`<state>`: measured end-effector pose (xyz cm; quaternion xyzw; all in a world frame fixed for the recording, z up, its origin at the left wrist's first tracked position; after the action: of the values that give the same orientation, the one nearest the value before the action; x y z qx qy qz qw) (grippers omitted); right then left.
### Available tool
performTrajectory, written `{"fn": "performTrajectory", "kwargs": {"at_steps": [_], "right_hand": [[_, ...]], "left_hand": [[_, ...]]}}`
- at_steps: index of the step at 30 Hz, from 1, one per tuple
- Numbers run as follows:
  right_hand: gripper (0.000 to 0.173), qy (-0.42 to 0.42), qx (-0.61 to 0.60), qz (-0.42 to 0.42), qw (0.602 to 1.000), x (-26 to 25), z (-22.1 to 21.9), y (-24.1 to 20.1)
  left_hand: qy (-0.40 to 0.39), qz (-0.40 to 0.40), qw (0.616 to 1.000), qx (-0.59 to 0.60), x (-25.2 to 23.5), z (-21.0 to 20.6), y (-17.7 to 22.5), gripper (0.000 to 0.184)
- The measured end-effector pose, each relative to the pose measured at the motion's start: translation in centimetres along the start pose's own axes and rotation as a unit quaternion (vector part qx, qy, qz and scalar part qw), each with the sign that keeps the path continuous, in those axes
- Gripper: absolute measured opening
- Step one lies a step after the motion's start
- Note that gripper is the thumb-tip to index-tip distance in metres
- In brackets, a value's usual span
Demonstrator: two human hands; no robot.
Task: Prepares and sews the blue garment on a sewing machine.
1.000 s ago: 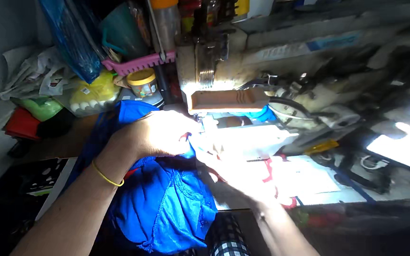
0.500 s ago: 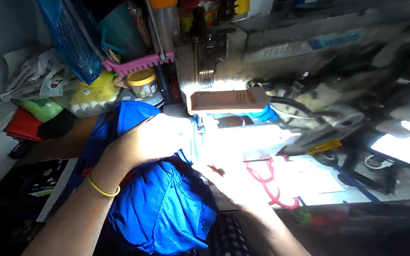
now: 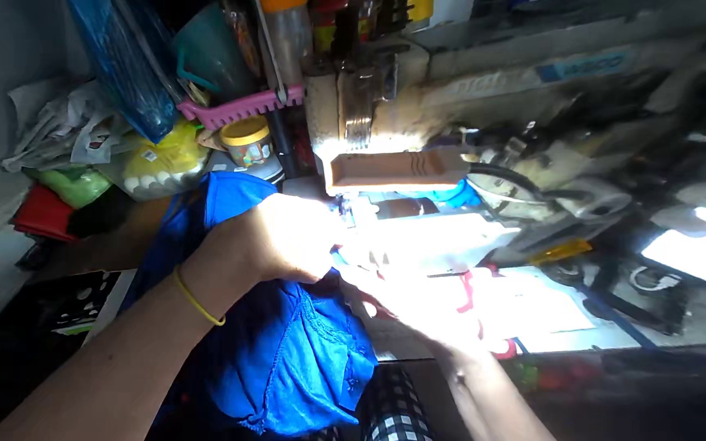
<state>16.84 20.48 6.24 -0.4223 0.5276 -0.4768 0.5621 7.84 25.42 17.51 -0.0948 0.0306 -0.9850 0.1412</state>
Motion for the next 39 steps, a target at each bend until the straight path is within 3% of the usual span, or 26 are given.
{"fn": "performTrajectory", "kwargs": {"at_steps": [2,5,8,11,16,19,21,23,26,27,30,31,34,39], "right_hand": [[0.016,0.02,-0.017,0.001,1.0,0.1,0.0,0.8],[0.012,0.026,-0.046,0.013,0.999,-0.5,0.1,0.7],[0.011,0.012,-0.056,0.033,0.998,-1.2,0.2,0.6],[0.012,0.005,-0.049,0.037,0.998,-1.2,0.4,0.9],[0.01,0.003,-0.051,0.019,0.998,-1.1,0.3,0.5],[0.01,-0.002,-0.055,0.022,0.998,-1.1,0.4,1.0],[0.011,-0.004,-0.068,0.035,0.997,-1.3,0.5,1.1],[0.008,-0.003,-0.074,0.029,0.997,-1.3,0.4,0.9],[0.006,0.009,-0.078,0.007,0.997,-1.1,0.4,0.7],[0.007,0.011,-0.079,0.006,0.997,-1.0,0.5,0.8],[0.011,0.016,-0.078,0.015,0.997,-1.0,0.8,1.0],[0.011,0.021,-0.078,0.015,0.997,-1.0,0.8,1.1],[0.012,0.039,-0.038,0.014,0.998,-0.6,0.9,0.7],[0.018,0.073,0.07,0.029,0.994,2.4,0.9,0.2]], "left_hand": [[-0.076,0.047,0.996,-0.001,-1.0,-1.2,-0.8,0.021],[-0.068,0.102,0.992,-0.029,-1.7,-1.7,-2.7,0.023],[-0.076,0.065,0.995,0.007,-1.6,-1.0,-2.1,0.018],[-0.119,0.026,0.991,0.054,-1.5,-0.8,-0.8,0.025],[-0.044,0.123,0.988,-0.083,-1.4,-0.4,-2.4,0.019],[-0.021,-0.032,0.999,0.031,-1.3,0.5,-0.7,0.011],[-0.067,-0.083,0.986,0.127,-1.5,0.4,0.2,0.011],[-0.096,-0.044,0.988,0.11,-2.0,-0.1,-0.5,0.013],[-0.101,0.102,0.99,0.018,-2.2,-0.5,-3.4,0.022],[-0.08,0.101,0.992,0.017,-2.0,-0.3,-3.7,0.021],[0.013,-0.078,0.988,0.13,-1.1,0.6,-1.8,0.013],[0.031,-0.084,0.986,0.143,-0.8,0.6,-1.5,0.015],[0.091,0.006,0.995,0.051,0.3,-1.6,-1.8,0.037],[0.254,0.024,0.966,0.046,2.8,-5.8,1.1,0.023]]}}
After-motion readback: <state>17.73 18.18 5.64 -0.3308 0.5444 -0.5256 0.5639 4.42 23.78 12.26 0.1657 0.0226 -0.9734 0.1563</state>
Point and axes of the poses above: each hand's wrist, its own x-axis away from the middle knuckle, its own z-axis out of the back of the hand, y = z × x, the point moved 8 cm from there along -x, towards the middle knuckle, and after that the axes turned 3 degrees about -y, right-handed, at the moved point
